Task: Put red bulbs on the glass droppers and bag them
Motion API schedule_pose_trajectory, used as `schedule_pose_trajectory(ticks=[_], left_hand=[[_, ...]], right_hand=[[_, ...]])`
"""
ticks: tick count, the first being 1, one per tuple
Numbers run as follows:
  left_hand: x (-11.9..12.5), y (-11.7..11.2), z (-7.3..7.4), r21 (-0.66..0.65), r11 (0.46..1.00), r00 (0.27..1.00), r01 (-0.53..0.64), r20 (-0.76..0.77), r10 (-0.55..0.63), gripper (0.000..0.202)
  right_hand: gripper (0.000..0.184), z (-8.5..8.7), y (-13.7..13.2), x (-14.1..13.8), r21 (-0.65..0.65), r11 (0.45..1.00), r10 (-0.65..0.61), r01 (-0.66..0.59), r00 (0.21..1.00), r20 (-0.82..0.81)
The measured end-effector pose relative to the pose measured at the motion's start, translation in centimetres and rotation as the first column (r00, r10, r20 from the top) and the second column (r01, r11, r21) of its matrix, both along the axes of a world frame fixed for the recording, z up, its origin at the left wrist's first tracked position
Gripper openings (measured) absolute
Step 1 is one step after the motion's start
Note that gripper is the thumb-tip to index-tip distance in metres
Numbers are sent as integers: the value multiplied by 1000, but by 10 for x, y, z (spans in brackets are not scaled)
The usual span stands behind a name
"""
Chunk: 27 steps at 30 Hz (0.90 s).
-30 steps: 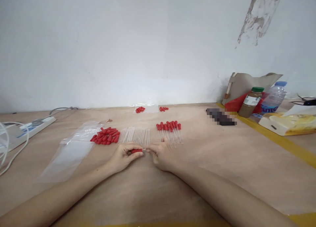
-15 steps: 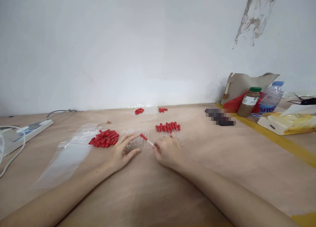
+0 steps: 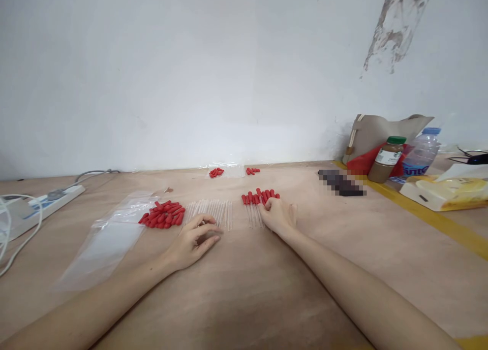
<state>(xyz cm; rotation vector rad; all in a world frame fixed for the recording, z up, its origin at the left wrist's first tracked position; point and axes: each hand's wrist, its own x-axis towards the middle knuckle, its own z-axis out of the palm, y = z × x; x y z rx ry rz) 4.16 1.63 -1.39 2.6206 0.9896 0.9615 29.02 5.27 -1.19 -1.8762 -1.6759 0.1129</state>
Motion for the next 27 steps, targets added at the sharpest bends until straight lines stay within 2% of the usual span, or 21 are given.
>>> schedule_pose_trajectory(ticks=[5,10,17,27], left_hand=[[0,0,-1,0,1000,1000,-13,-20,13,16],[0,0,1,6,1000,1000,0,-21,0,16],[0,0,1,-8,1000,999,-12,-34,12,9],[2,-1,3,-36,999,999,-24,-43,22,10]], right_hand=[[32,-1,0,-2,-24,999,48,-47,999,14],[39,-1,0,-1,-74,997,38,-34,998,45],[24,-6,-2,2,116,992,33,-42,996,80],[28,-6,-1,1,99,977,179,-191,977,120]])
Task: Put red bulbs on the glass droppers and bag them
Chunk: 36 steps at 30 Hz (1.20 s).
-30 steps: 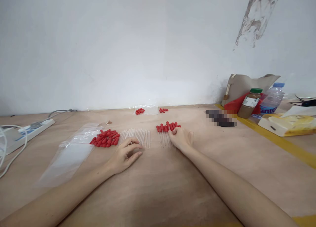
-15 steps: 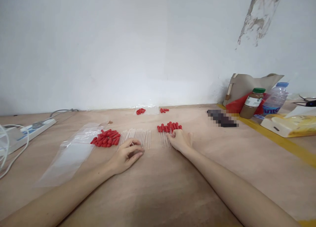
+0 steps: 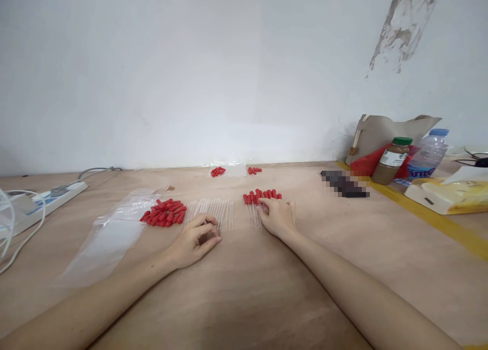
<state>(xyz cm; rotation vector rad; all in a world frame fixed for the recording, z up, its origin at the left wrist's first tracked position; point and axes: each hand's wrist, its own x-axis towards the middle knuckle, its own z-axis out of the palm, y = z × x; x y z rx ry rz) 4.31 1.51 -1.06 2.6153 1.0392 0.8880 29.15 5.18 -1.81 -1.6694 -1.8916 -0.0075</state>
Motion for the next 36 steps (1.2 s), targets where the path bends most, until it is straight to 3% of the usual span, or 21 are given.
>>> schedule_pose_trajectory(ticks=[6,11,13,15,16,19,23,27,31,33,36], left_hand=[[-2,3,4,98,989,994,-108,40,105,19],[-40,38,38,153,942,954,-297,-2,301,15],[-67,57,56,116,887,890,-447,-38,454,18],[-95,75,69,-74,761,764,-644,-108,636,18],[-107,81,74,-126,715,726,-688,-139,674,19],[-133,95,77,-232,603,645,-763,-207,736,25],[-138,103,68,-373,514,617,-772,-251,746,31],[-130,102,64,-468,491,635,-735,-218,742,30],[-122,94,70,-506,489,629,-710,-144,764,28],[-116,89,75,-520,522,640,-676,-63,766,25],[-100,80,77,-523,612,666,-594,107,738,17]], right_hand=[[20,9,-6,-7,43,999,-6,9,998,-57],[16,26,-10,-34,-76,994,84,-84,996,3],[14,33,-6,-48,-152,986,68,-65,997,19],[15,38,-1,-62,-238,971,33,-22,999,40],[18,40,3,-69,-283,959,13,1,999,48],[25,44,13,-83,-391,919,-30,49,998,55],[25,42,24,-90,-448,892,-44,55,998,36],[20,36,31,-89,-478,877,-47,45,999,7],[22,32,32,-89,-479,877,-61,40,998,-29],[27,33,31,-88,-476,879,-63,29,997,-54],[39,39,29,-82,-453,891,-46,-5,994,-103]])
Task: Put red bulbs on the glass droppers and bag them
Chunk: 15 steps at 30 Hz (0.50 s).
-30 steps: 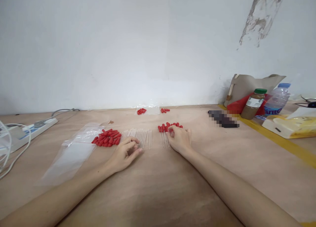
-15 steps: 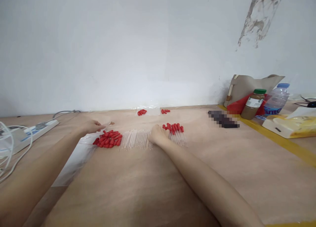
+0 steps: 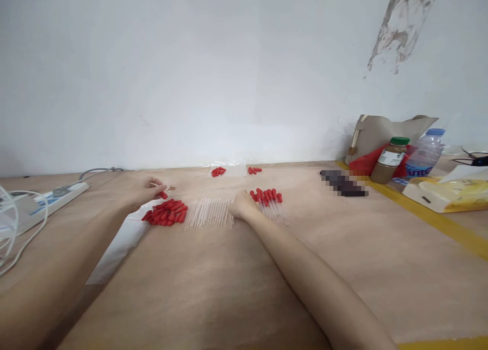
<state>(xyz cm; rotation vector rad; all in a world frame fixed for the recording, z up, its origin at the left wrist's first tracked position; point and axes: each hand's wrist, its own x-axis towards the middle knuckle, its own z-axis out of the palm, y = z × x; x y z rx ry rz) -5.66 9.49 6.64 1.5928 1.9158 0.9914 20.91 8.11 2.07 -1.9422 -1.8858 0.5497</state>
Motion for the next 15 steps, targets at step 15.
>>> schedule_pose_trajectory(ticks=[15], left_hand=[[111,-75,-85,265,780,808,566,9,-589,24]], right_hand=[[21,-41,-70,67,665,671,460,-328,887,-27]])
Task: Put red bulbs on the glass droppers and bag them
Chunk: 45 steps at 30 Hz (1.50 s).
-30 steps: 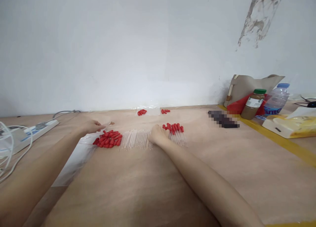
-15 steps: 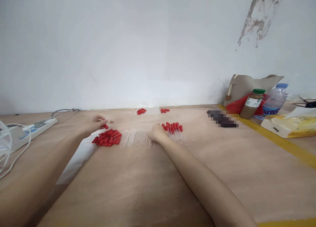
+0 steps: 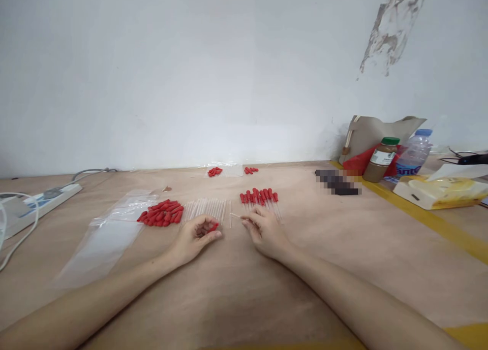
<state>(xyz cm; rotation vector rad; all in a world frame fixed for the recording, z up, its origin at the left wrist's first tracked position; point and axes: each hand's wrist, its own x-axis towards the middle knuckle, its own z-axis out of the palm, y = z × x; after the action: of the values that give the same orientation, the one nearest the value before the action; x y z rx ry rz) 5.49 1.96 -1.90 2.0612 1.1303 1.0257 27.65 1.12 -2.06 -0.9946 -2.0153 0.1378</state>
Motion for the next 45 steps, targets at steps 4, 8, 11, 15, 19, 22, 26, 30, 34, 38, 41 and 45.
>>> schedule_pose_trajectory(ticks=[4,8,11,15,19,22,26,30,34,38,41,45], left_hand=[[1,-2,-3,-16,999,999,30,33,-30,22],[0,-6,1,52,998,999,43,-33,-41,18],[0,-8,3,70,996,997,59,-49,-56,18],[0,-8,2,105,993,997,62,-56,-56,16],[-2,-8,3,173,982,994,79,-86,-65,14],[-3,-10,5,206,971,989,117,-108,-96,15],[-3,-13,8,235,949,972,209,-155,-176,17],[-2,-16,9,237,933,949,269,-230,-215,20],[-1,-17,10,235,936,940,262,-282,-192,21],[0,-18,10,237,940,936,243,-311,-163,21],[0,-17,9,242,941,935,235,-321,-151,20],[0,-16,8,243,941,932,235,-332,-147,19]], right_hand=[[19,-5,-7,-5,20,1000,14,-15,999,40],[19,-1,-11,-10,-4,1000,14,-14,995,99],[19,1,-13,-11,-3,1000,32,-32,990,134],[19,0,-14,-10,9,999,37,-39,983,182],[21,0,-15,-10,-9,997,78,-78,978,193],[24,1,-14,-9,-30,993,116,-113,974,194],[24,3,-11,-6,-49,990,139,-131,961,238],[24,4,-10,-4,-12,992,120,-122,946,300],[23,2,-9,-4,69,994,60,-87,943,327],[23,0,-9,-5,123,987,50,-101,930,365],[22,-1,-9,-6,153,982,44,-113,917,396],[19,-2,-12,-9,157,984,11,-81,914,405]])
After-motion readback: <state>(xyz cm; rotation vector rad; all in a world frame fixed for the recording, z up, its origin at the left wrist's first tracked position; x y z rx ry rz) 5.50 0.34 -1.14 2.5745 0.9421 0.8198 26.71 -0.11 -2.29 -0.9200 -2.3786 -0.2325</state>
